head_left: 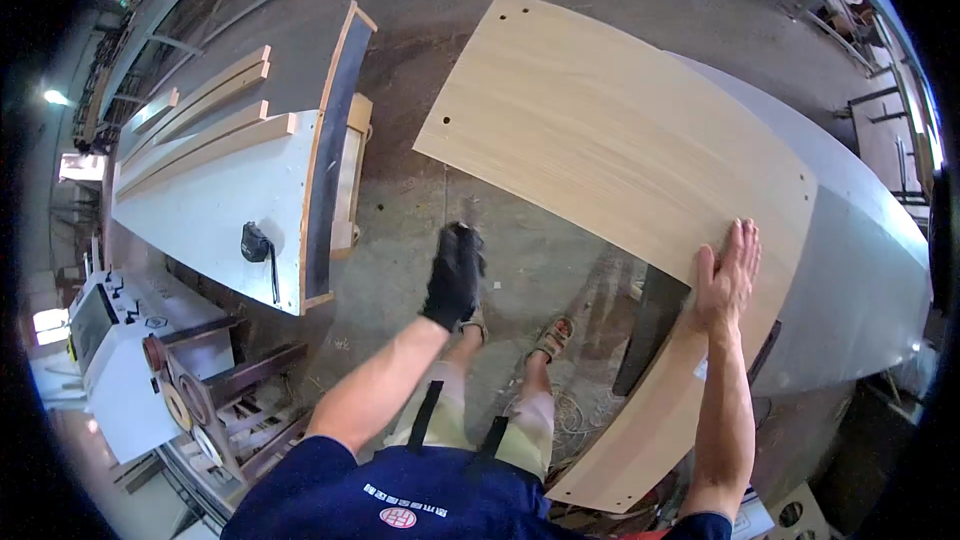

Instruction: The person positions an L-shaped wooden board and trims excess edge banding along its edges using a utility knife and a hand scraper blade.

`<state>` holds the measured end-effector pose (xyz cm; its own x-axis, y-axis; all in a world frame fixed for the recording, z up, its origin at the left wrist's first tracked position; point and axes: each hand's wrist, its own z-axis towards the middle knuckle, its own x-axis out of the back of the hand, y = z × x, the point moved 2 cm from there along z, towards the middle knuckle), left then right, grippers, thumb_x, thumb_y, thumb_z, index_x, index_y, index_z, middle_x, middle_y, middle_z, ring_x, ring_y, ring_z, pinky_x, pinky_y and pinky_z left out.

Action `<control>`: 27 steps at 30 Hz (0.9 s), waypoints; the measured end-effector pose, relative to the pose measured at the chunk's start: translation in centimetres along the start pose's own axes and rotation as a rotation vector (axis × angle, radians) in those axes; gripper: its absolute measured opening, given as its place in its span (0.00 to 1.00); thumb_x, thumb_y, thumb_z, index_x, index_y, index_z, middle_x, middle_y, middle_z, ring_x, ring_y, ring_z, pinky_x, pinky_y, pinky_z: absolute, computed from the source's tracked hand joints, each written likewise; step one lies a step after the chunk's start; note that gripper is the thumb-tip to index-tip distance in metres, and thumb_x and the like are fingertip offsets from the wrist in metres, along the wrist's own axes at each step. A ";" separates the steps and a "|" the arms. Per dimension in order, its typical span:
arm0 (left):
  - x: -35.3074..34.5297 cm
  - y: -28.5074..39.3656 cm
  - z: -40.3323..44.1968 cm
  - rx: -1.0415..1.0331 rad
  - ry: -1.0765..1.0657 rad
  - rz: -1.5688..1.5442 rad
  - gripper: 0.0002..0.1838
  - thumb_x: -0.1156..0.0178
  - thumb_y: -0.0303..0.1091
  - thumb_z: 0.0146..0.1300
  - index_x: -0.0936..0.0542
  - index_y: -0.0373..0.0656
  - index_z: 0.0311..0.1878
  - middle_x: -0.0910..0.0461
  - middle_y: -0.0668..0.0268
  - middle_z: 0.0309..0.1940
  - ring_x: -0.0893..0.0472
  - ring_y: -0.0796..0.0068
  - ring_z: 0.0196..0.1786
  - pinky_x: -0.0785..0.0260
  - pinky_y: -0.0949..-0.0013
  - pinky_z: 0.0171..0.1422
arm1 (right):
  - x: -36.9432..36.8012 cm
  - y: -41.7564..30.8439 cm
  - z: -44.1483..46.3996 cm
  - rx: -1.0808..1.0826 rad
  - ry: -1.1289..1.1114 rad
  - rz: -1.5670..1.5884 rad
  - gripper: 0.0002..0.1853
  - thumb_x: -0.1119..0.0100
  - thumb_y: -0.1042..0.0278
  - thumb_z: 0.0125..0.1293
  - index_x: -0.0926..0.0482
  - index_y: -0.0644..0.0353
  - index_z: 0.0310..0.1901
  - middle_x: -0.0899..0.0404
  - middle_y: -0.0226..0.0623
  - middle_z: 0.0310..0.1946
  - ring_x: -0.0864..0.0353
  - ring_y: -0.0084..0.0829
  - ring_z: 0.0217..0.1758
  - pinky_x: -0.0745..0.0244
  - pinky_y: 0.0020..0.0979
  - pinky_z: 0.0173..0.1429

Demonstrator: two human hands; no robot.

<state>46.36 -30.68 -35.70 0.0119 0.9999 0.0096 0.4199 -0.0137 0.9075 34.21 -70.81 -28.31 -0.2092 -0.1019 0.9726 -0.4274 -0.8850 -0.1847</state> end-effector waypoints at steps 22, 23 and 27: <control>-1.7 6.3 3.8 -0.891 -0.100 0.748 0.33 0.46 0.20 0.60 0.31 0.42 0.72 0.18 0.52 0.37 0.18 0.57 0.35 0.24 0.58 0.39 | -2.4 1.5 -0.1 0.082 0.000 -0.053 0.33 0.53 0.56 0.72 0.42 0.63 0.74 0.46 0.51 0.76 0.51 0.50 0.80 0.57 0.49 0.81; -3.5 6.6 1.9 -0.745 -0.301 0.790 0.33 0.46 0.22 0.60 0.32 0.43 0.72 0.19 0.53 0.35 0.19 0.58 0.34 0.24 0.58 0.38 | -2.3 1.5 -0.1 0.087 -0.003 -0.054 0.33 0.53 0.57 0.72 0.42 0.63 0.74 0.46 0.52 0.76 0.51 0.50 0.80 0.57 0.49 0.81; 0.7 7.9 6.4 -0.704 -0.099 0.828 0.28 0.50 0.24 0.66 0.31 0.41 0.71 0.18 0.52 0.40 0.18 0.55 0.36 0.24 0.58 0.40 | -2.6 1.8 -0.1 0.079 -0.011 -0.059 0.33 0.54 0.58 0.72 0.42 0.64 0.74 0.46 0.52 0.76 0.51 0.50 0.80 0.57 0.49 0.81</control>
<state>55.45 -30.15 -31.21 0.1374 0.6768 0.7232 -0.3651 -0.6441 0.6721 33.90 -72.13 -31.24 -0.1761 -0.0533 0.9829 -0.3677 -0.9227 -0.1159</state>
